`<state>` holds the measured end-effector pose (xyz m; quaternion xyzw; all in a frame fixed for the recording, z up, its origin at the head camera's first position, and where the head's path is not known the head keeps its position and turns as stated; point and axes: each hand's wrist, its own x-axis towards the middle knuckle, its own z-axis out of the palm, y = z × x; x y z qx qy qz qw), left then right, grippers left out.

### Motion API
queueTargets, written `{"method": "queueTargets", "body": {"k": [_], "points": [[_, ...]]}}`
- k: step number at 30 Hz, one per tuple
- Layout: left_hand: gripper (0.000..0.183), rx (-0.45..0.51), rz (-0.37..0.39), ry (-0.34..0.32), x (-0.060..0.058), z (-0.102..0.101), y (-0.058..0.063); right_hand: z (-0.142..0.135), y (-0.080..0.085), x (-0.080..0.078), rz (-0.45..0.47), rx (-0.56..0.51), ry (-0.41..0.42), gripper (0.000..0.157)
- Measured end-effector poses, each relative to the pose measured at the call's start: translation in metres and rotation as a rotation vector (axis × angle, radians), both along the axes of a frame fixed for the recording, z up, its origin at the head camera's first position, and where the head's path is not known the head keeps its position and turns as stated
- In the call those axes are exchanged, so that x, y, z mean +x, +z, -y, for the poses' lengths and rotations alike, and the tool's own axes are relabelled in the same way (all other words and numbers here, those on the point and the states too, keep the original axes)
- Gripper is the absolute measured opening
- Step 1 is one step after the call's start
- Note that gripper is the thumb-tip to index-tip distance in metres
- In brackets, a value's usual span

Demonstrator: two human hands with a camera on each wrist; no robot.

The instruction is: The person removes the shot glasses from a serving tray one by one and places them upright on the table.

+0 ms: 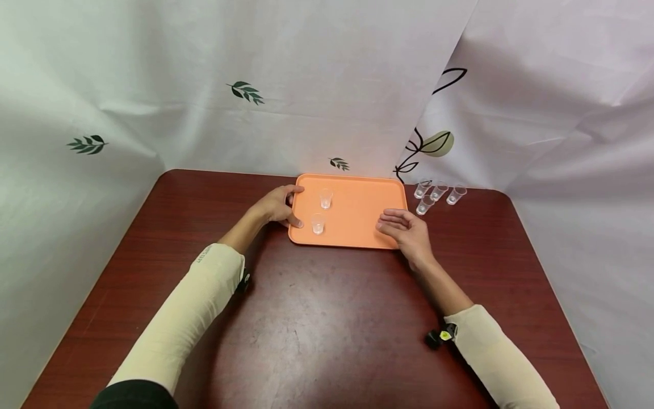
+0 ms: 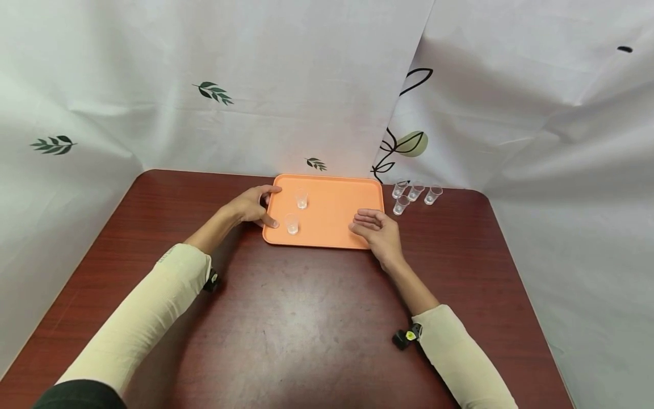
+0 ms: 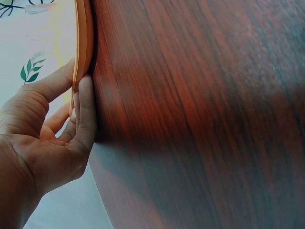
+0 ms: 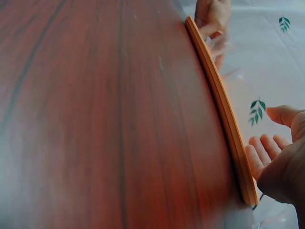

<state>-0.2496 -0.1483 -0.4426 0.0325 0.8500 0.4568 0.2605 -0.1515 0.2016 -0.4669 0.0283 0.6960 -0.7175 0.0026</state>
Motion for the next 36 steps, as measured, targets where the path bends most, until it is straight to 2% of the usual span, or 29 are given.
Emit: {"method": "queueTargets", "body": {"k": [16,36], "points": [[0.11,-0.005,-0.003,-0.002,0.0,-0.001,0.001,0.046,-0.002,-0.008,0.02,0.044,0.094,0.051],[0.108,-0.018,-0.004,-0.005,0.001,-0.001,0.002,0.096,-0.005,-0.015,-0.029,0.14,0.292,0.055]]}}
